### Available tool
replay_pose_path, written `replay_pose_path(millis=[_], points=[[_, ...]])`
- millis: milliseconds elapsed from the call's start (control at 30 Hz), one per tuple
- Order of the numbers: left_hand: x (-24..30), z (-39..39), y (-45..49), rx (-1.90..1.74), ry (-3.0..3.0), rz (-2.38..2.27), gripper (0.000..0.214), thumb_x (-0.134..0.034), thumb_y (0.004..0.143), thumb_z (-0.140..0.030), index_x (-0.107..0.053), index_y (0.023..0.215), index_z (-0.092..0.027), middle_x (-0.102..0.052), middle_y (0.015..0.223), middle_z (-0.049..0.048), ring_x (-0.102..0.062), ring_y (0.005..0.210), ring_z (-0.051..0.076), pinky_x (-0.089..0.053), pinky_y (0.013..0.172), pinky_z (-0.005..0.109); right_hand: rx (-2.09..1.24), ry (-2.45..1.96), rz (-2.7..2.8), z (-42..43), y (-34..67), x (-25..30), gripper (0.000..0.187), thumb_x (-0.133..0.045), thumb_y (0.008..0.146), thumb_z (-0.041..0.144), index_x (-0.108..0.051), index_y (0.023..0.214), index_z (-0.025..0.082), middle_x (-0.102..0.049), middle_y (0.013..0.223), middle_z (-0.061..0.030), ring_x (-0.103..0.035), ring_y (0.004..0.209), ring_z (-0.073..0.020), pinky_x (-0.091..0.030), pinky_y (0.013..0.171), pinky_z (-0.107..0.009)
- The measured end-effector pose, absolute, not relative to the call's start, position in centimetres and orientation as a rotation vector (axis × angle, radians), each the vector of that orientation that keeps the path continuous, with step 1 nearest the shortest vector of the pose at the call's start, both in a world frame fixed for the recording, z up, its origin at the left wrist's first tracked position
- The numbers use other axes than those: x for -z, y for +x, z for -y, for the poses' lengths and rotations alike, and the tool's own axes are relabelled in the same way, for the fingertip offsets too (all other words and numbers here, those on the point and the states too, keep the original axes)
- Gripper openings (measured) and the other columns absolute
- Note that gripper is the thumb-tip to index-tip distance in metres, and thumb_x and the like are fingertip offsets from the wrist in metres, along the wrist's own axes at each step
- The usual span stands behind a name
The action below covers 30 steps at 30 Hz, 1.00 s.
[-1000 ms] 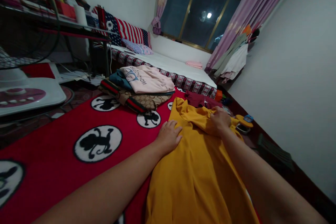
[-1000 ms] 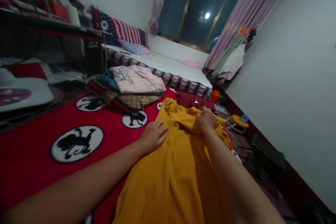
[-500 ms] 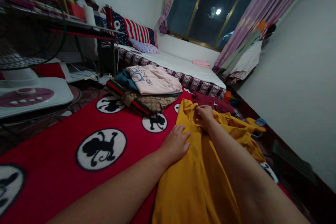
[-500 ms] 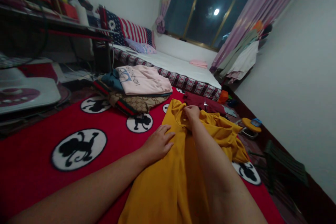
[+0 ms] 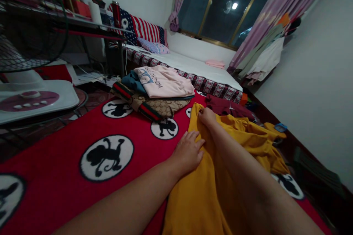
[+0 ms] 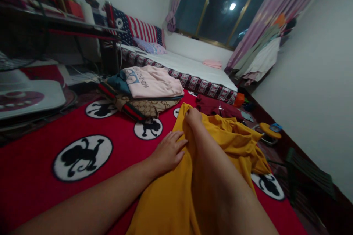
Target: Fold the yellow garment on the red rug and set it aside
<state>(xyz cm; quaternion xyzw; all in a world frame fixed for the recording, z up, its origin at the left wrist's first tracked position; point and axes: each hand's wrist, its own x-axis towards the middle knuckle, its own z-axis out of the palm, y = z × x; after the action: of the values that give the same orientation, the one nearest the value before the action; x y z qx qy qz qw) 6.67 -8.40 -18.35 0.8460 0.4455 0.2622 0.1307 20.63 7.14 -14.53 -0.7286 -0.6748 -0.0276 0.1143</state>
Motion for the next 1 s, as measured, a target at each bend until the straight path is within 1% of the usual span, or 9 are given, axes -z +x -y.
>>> replay_pose_path(millis=[133, 300, 400, 500, 633, 733, 833, 900, 1000], points=[[18.0, 8.6, 6.5, -0.685, 2.458, -1.309, 0.050, -0.049, 0.091, -0.038, -0.052, 0.138, -0.023, -0.035, 0.154, 0.0123, -0.026, 0.144, 0.029, -0.018, 0.119, 0.048, -0.003, -2.068, 2.055, -8.2, 21.0, 15.2, 0.033, -0.046, 0.092, 0.024, -0.066, 0.117, 0.015, -0.061, 0.118, -0.0169, -0.063, 0.103, -0.0243, -0.046, 0.088, -0.030], [17.9, 8.5, 6.3, -0.598, 2.486, -1.299, 0.053, -0.048, 0.090, -0.044, -0.048, 0.142, -0.030, -0.028, 0.158, 0.0093, -0.019, 0.147, 0.028, -0.015, 0.119, 0.048, -0.134, -1.925, 2.144, -6.1, 22.2, 13.7, 0.030, -0.061, 0.085, 0.027, -0.067, 0.113, 0.018, -0.069, 0.102, -0.0068, -0.065, 0.091, -0.0188, -0.050, 0.082, -0.027], [17.8, 8.4, 6.3, -0.566, 2.511, -1.307, 0.052, -0.044, 0.092, -0.044, -0.048, 0.142, -0.030, -0.027, 0.158, 0.0091, -0.019, 0.147, 0.028, -0.014, 0.119, 0.047, -0.134, -1.825, 2.125, -3.0, 23.6, 12.9, 0.031, -0.058, 0.085, 0.022, -0.066, 0.115, 0.017, -0.070, 0.104, -0.0061, -0.065, 0.091, -0.0174, -0.051, 0.080, -0.027], [17.7, 8.4, 6.3, -0.545, 2.530, -1.309, 0.052, -0.041, 0.093, -0.044, -0.046, 0.143, -0.030, -0.028, 0.158, 0.0079, -0.020, 0.146, 0.028, -0.015, 0.119, 0.048, -0.043, -1.587, 2.083, 1.1, 25.5, 13.1, 0.025, -0.055, 0.083, 0.017, -0.069, 0.104, 0.015, -0.069, 0.102, -0.0088, -0.065, 0.091, -0.0188, -0.051, 0.083, -0.031], [17.7, 8.2, 6.2, -0.548, 2.527, -1.296, 0.051, -0.043, 0.093, -0.043, -0.047, 0.143, -0.030, -0.029, 0.157, 0.0076, -0.022, 0.146, 0.028, -0.016, 0.118, 0.048, -0.030, -1.229, 2.180, 7.9, 26.8, 14.1, 0.017, -0.056, 0.083, 0.018, -0.070, 0.094, 0.019, -0.068, 0.093, -0.0070, -0.065, 0.084, -0.0190, -0.052, 0.078, -0.033], [18.1, 7.5, 6.1, -0.616, 2.496, -1.254, 0.050, -0.049, 0.091, -0.041, -0.053, 0.138, -0.026, -0.034, 0.155, 0.0105, -0.026, 0.144, 0.029, -0.019, 0.118, 0.048, -0.008, -1.127, 2.338, 13.1, 26.0, 14.3, 0.029, -0.051, 0.084, 0.010, -0.068, 0.105, 0.021, -0.066, 0.106, -0.0090, -0.063, 0.097, -0.0203, -0.051, 0.085, -0.036], [18.5, 6.6, 5.9, -0.769, 2.409, -1.181, 0.040, -0.055, 0.087, -0.033, -0.065, 0.125, -0.022, -0.047, 0.146, 0.0096, -0.042, 0.136, 0.028, -0.029, 0.115, 0.044, 0.019, -1.062, 2.569, 17.2, 24.5, 13.9, 0.041, -0.048, 0.086, 0.006, -0.063, 0.119, 0.024, -0.059, 0.124, -0.0105, -0.057, 0.111, -0.0218, -0.048, 0.092, -0.039], [18.6, 6.1, 5.7, -0.887, 2.294, -1.126, 0.034, -0.056, 0.085, -0.026, -0.070, 0.115, -0.020, -0.057, 0.137, 0.0082, -0.052, 0.127, 0.024, -0.036, 0.111, 0.037, 0.037, -1.027, 2.702, 19.1, 23.7, 13.6, 0.044, -0.049, 0.088, 0.008, -0.060, 0.125, 0.028, -0.054, 0.133, -0.0103, -0.053, 0.118, -0.0232, -0.046, 0.097, -0.042], [18.5, 5.7, 5.4, -1.012, 2.122, -1.040, 0.032, -0.055, 0.084, -0.022, -0.072, 0.111, -0.016, -0.064, 0.128, 0.0090, -0.057, 0.121, 0.021, -0.039, 0.108, 0.032, 0.011, -0.994, 2.787, 20.8, 23.0, 13.3, 0.043, -0.053, 0.089, 0.013, -0.059, 0.128, 0.031, -0.051, 0.137, -0.0101, -0.050, 0.122, -0.0237, -0.044, 0.099, -0.043]])
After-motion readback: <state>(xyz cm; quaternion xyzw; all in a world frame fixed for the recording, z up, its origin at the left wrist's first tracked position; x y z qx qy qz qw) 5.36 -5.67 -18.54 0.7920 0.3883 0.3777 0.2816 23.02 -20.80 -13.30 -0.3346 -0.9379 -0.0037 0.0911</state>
